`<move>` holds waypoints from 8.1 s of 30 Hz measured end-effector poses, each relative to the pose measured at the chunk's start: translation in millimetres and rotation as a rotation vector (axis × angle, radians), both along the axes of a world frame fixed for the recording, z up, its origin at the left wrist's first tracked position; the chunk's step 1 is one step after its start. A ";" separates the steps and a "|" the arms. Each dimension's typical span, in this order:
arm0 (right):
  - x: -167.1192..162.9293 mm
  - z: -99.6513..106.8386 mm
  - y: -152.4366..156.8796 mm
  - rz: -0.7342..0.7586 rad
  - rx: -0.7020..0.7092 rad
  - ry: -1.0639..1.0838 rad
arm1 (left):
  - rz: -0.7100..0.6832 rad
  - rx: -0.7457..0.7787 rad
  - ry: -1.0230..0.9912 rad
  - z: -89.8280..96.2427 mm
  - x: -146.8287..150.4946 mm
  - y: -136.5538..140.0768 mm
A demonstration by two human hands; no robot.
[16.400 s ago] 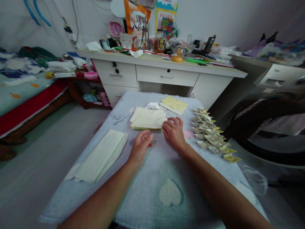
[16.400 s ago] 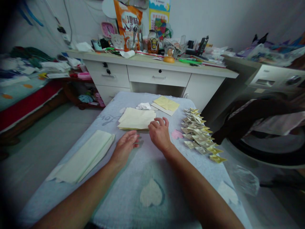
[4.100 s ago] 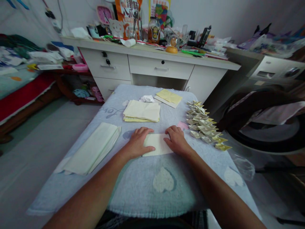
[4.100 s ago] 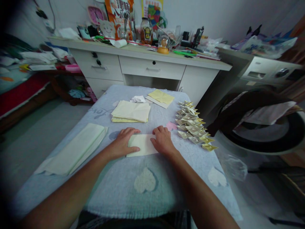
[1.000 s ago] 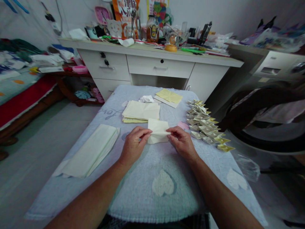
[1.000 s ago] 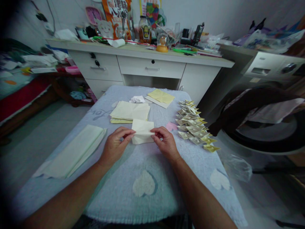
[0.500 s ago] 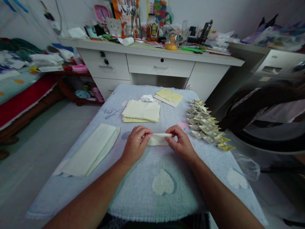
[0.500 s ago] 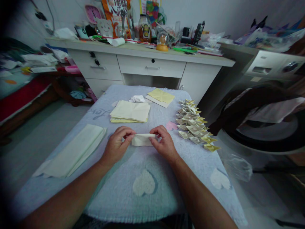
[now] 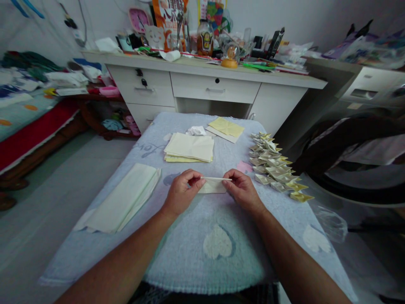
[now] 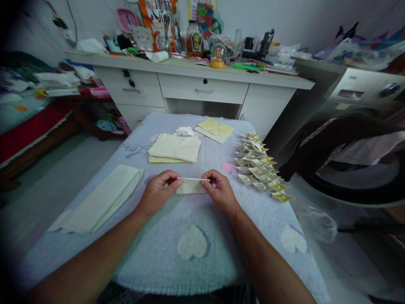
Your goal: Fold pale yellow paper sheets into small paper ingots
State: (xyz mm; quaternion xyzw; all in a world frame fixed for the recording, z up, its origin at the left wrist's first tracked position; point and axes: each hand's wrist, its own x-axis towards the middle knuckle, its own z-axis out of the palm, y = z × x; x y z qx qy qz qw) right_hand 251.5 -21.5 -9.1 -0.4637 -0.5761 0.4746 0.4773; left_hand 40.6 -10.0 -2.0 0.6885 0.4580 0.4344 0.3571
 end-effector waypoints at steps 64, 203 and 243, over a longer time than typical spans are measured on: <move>-10.8 22.2 -23.8 0.056 0.634 -1.047 | 0.079 -0.453 -0.385 -3.4 8.9 5.5; -38.1 -1.1 -12.1 -0.138 0.134 -1.179 | -0.020 0.056 0.627 -22.8 8.7 6.9; 0.9 -10.4 11.3 -0.127 -0.086 0.232 | -0.077 -0.306 -0.228 -20.5 15.8 8.6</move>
